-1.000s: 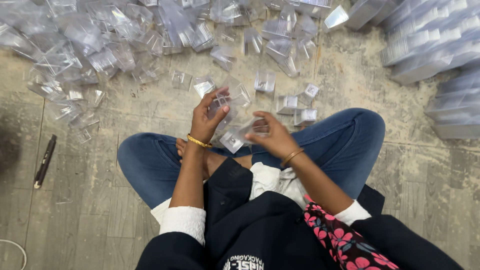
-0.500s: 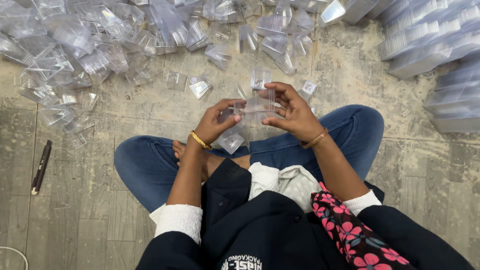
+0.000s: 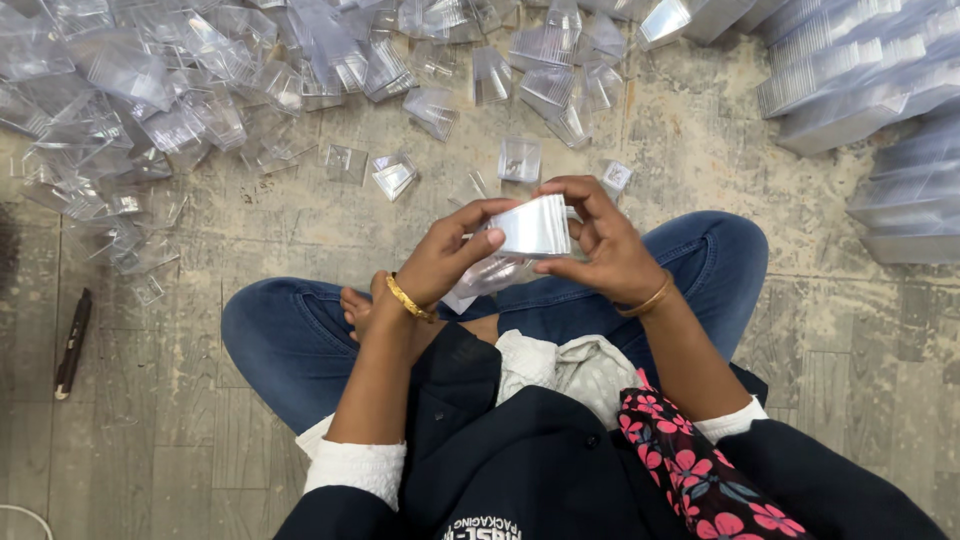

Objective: The person sits on the floor among a large pile of clear plastic cups and repeatedly picks up loose cups, nests them together, and sets the growing stacks aside with the other finished stacks.

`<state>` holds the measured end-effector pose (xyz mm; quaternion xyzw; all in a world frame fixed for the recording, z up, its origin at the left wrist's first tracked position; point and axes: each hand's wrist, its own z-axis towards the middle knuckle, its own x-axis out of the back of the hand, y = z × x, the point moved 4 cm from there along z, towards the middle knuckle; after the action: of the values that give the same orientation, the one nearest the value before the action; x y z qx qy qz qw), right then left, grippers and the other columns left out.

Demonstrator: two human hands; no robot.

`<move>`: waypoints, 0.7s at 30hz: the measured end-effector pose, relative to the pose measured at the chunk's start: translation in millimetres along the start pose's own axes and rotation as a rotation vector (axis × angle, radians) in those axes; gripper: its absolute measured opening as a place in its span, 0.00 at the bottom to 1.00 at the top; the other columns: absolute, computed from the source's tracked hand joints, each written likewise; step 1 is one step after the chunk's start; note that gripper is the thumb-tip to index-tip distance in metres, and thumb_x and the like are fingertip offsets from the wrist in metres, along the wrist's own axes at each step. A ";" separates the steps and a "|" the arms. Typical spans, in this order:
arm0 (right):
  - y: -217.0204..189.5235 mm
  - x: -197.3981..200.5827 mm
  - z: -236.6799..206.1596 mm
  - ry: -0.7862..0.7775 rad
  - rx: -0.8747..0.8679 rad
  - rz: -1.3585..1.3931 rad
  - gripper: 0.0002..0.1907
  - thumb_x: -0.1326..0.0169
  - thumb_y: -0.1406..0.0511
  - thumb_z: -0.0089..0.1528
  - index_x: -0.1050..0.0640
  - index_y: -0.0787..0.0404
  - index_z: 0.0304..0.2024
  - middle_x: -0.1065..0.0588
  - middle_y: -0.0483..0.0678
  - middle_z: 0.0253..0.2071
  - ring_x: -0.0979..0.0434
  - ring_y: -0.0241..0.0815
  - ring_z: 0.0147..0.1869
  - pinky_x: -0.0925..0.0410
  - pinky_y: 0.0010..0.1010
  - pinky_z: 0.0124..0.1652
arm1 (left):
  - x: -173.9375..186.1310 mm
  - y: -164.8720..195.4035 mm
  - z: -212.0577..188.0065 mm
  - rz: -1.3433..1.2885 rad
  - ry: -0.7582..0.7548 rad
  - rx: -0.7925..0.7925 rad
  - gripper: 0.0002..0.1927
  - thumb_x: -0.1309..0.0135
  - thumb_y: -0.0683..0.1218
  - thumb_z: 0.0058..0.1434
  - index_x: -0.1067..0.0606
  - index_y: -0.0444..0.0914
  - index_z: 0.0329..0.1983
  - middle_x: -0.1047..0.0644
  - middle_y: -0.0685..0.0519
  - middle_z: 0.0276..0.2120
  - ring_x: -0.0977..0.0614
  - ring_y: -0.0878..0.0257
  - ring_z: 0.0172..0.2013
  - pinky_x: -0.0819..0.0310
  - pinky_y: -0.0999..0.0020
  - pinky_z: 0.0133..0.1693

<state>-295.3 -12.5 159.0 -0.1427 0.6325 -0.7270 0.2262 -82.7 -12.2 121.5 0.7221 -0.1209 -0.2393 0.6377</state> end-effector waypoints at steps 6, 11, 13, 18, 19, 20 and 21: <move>-14.2 20.5 -20.4 -0.029 -0.010 -0.016 0.37 0.38 0.80 0.56 0.31 0.61 0.67 0.38 0.47 0.67 0.35 0.44 0.74 0.30 0.42 0.69 | -13.9 11.7 10.2 0.095 0.043 -0.072 0.17 0.45 0.49 0.68 0.25 0.36 0.56 0.22 0.55 0.48 0.21 0.67 0.49 0.27 0.70 0.52; -11.4 42.4 -42.2 -0.001 0.009 0.044 0.37 0.36 0.81 0.55 0.32 0.62 0.65 0.34 0.52 0.68 0.34 0.47 0.75 0.28 0.42 0.65 | -38.8 17.6 17.8 0.082 0.013 -0.009 0.16 0.44 0.48 0.67 0.25 0.37 0.56 0.22 0.55 0.46 0.23 0.67 0.48 0.29 0.68 0.51; -10.2 50.1 -50.7 0.007 0.006 0.076 0.37 0.36 0.81 0.55 0.32 0.62 0.64 0.33 0.53 0.68 0.34 0.47 0.76 0.28 0.42 0.64 | -48.0 22.3 20.6 0.108 -0.024 0.013 0.18 0.46 0.49 0.68 0.24 0.38 0.59 0.22 0.54 0.45 0.24 0.66 0.47 0.30 0.68 0.51; -11.7 64.5 -69.4 0.047 -0.012 0.113 0.37 0.36 0.81 0.55 0.32 0.63 0.65 0.33 0.54 0.68 0.34 0.48 0.76 0.29 0.42 0.66 | -67.3 34.9 31.7 0.144 -0.139 -0.023 0.21 0.51 0.52 0.71 0.24 0.41 0.63 0.21 0.52 0.57 0.23 0.64 0.57 0.31 0.68 0.59; -13.4 66.4 -72.7 0.056 0.013 0.100 0.37 0.36 0.80 0.55 0.32 0.64 0.65 0.34 0.53 0.68 0.34 0.48 0.76 0.29 0.42 0.66 | -71.0 35.0 34.6 0.153 -0.149 -0.004 0.21 0.51 0.53 0.71 0.25 0.41 0.64 0.21 0.52 0.59 0.23 0.63 0.58 0.30 0.67 0.59; -14.5 67.9 -75.5 0.064 0.037 0.087 0.36 0.35 0.80 0.55 0.31 0.64 0.65 0.35 0.52 0.67 0.34 0.47 0.76 0.28 0.42 0.66 | -74.1 33.8 37.3 0.162 -0.159 0.016 0.22 0.51 0.53 0.70 0.25 0.42 0.64 0.22 0.51 0.60 0.23 0.62 0.58 0.30 0.66 0.58; -15.6 69.3 -78.3 0.073 0.061 0.075 0.36 0.35 0.80 0.55 0.31 0.64 0.65 0.37 0.51 0.67 0.34 0.47 0.75 0.28 0.42 0.66 | -77.1 32.2 39.2 0.171 -0.167 0.038 0.22 0.51 0.53 0.70 0.25 0.42 0.64 0.22 0.51 0.61 0.23 0.61 0.59 0.30 0.66 0.58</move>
<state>-395.7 20.7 156.4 -0.0856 0.6227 -0.7416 0.2344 -164.1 -14.1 164.9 0.6985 -0.2392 -0.2413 0.6298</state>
